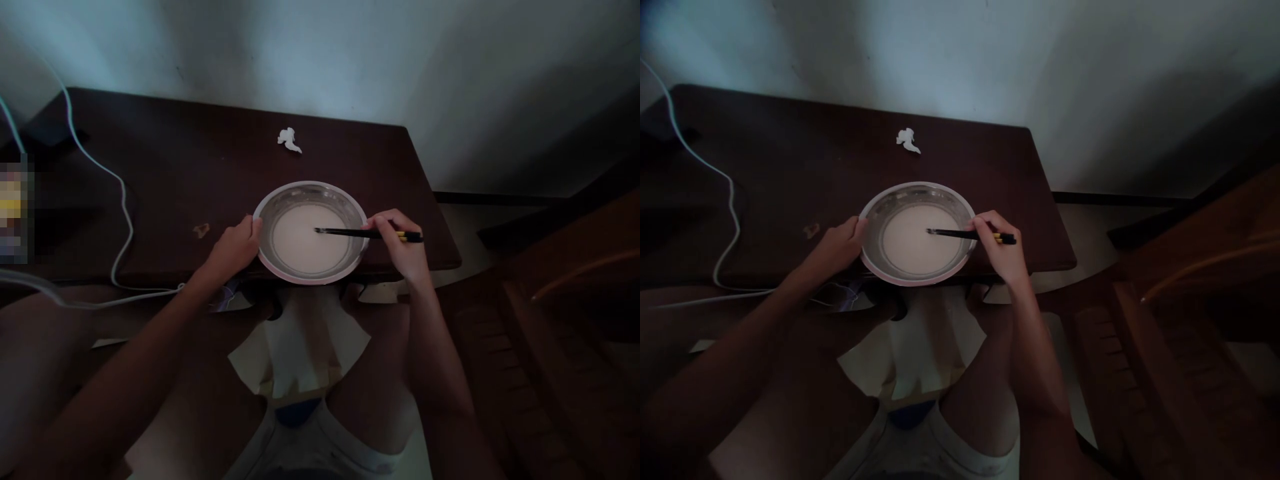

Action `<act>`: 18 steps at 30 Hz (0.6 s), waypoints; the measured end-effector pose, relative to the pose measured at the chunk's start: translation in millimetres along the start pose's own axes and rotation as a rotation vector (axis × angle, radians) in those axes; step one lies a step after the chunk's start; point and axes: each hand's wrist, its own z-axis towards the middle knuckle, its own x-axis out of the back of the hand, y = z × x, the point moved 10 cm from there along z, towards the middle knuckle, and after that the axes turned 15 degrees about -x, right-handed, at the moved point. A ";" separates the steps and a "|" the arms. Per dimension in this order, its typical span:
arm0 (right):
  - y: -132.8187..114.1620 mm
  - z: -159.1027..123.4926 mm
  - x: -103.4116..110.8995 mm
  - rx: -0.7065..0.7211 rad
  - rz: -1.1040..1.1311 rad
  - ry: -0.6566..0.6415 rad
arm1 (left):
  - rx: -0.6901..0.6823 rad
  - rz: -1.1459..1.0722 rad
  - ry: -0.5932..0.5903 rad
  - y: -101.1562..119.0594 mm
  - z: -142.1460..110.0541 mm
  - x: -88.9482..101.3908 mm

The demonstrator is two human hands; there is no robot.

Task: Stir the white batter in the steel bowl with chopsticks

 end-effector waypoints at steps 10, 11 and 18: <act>-1.5 0.1 -6.8 0.004 -0.054 -0.055 | 0.006 -0.032 0.009 -0.6 -1.2 0.3; -0.5 0.8 1.1 -0.005 -0.036 0.005 | 0.007 -0.031 0.004 -0.3 -1.3 0.0; 4.2 0.4 -10.6 -0.043 0.005 -0.095 | 0.007 -0.016 -0.015 1.2 -2.1 -0.1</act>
